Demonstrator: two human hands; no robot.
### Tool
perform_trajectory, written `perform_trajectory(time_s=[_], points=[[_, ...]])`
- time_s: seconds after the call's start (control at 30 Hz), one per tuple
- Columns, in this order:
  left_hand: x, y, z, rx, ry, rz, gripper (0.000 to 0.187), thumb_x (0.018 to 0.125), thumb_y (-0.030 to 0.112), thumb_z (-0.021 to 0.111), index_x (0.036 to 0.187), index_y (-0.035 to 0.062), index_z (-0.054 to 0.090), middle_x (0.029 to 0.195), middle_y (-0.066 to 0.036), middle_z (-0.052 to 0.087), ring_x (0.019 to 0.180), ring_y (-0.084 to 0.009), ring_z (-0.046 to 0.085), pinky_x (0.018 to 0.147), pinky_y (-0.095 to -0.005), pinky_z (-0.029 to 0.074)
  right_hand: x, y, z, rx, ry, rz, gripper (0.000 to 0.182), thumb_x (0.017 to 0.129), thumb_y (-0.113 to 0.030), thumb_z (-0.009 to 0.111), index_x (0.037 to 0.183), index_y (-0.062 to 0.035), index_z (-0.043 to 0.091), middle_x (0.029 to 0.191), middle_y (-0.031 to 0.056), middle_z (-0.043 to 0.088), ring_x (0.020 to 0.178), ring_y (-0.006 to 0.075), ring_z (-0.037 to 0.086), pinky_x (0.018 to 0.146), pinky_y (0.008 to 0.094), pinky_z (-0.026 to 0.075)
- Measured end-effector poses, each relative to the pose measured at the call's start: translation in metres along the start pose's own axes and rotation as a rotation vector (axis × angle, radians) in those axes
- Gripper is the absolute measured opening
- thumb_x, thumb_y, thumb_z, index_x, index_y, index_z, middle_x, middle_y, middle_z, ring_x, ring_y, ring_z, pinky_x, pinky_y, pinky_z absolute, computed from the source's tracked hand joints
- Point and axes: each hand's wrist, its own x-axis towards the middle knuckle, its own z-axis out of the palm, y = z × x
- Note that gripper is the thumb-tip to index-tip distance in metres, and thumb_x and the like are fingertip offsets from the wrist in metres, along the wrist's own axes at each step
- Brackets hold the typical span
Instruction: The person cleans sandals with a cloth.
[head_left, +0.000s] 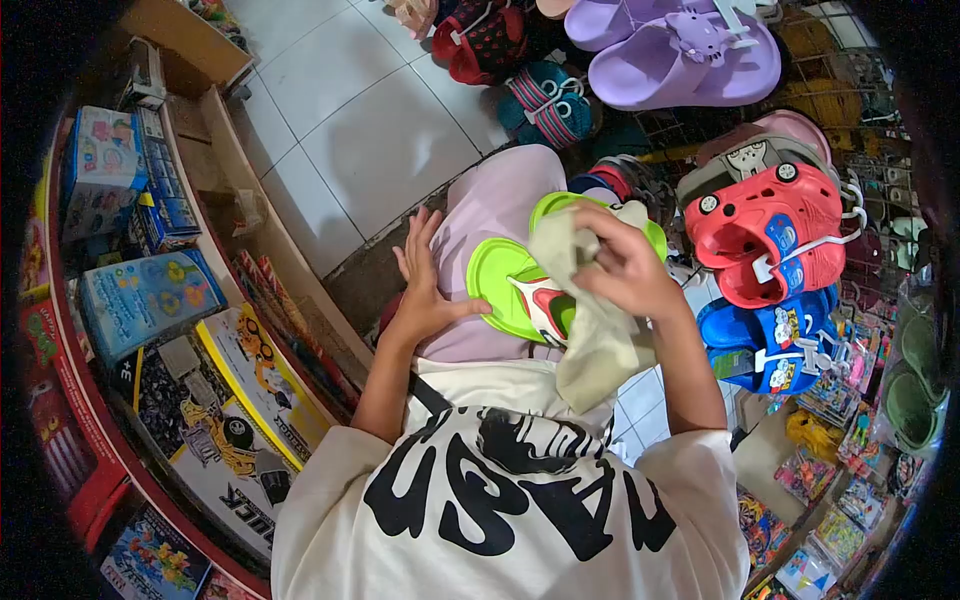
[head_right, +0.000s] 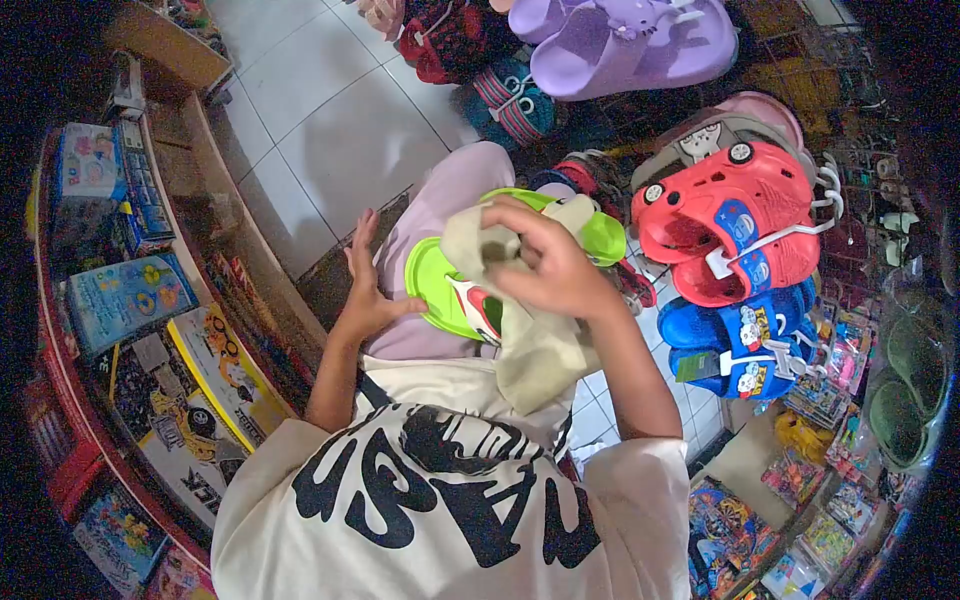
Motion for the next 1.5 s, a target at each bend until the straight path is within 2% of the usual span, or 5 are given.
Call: perform_trajectory(time_s=[0.33, 0.67, 0.8, 1.03, 1.5], points=[[0.0, 0.0, 0.0, -0.001, 0.0, 0.0, 0.134, 0.045, 0.062, 0.084, 0.148, 0.011, 0.015, 0.154, -0.019, 0.011, 0.144, -0.0352, 0.005, 0.109, -0.0597, -0.006, 0.016, 0.056, 0.061, -1.062, -0.053, 0.014, 0.028, 0.074, -0.004, 0.059, 0.1, 0.0049, 0.061, 0.11, 0.0176, 0.056, 0.104, 0.0326, 0.053, 0.09, 0.0363, 0.046], [0.0, 0.003, 0.002, 0.036, 0.008, 0.017, 0.133, 0.046, 0.061, 0.084, 0.148, 0.0113, 0.014, 0.154, -0.019, 0.009, 0.144, -0.0372, 0.002, 0.108, -0.0619, -0.006, 0.016, 0.053, 0.027, -0.739, -0.529, -0.048, 0.021, 0.073, 0.001, 0.054, 0.09, 0.0031, 0.065, 0.096, 0.0169, 0.057, 0.098, 0.0306, 0.054, 0.089, 0.0401, 0.044], [-0.002, 0.003, 0.001, 0.014, 0.024, -0.025, 0.133, 0.046, 0.061, 0.084, 0.148, 0.0113, 0.014, 0.154, -0.019, 0.01, 0.143, -0.0371, 0.003, 0.107, -0.0623, -0.007, 0.025, 0.052, 0.04, -0.872, 0.026, -0.005, 0.028, 0.075, -0.002, 0.055, 0.101, 0.0062, 0.061, 0.101, 0.0174, 0.056, 0.1, 0.0313, 0.052, 0.09, 0.0422, 0.042], [-0.003, 0.0, -0.003, -0.024, 0.043, 0.002, 0.133, 0.046, 0.06, 0.084, 0.148, 0.0114, 0.014, 0.154, -0.02, 0.01, 0.144, -0.0365, 0.003, 0.108, -0.0615, -0.007, 0.02, 0.059, 0.057, -0.955, -0.357, -0.153, 0.035, 0.074, -0.015, 0.065, 0.105, 0.0028, 0.061, 0.105, 0.0102, 0.055, 0.103, 0.027, 0.051, 0.09, 0.0394, 0.042], [-0.001, -0.003, -0.001, -0.008, 0.059, -0.016, 0.139, 0.043, 0.062, 0.084, 0.148, 0.009, 0.011, 0.154, -0.02, 0.009, 0.144, -0.0355, 0.004, 0.108, -0.0608, -0.007, 0.024, 0.074, 0.047, -1.03, -0.116, -0.165, 0.028, 0.073, -0.007, 0.053, 0.096, 0.0061, 0.064, 0.109, 0.014, 0.055, 0.099, 0.0281, 0.051, 0.087, 0.0393, 0.043]])
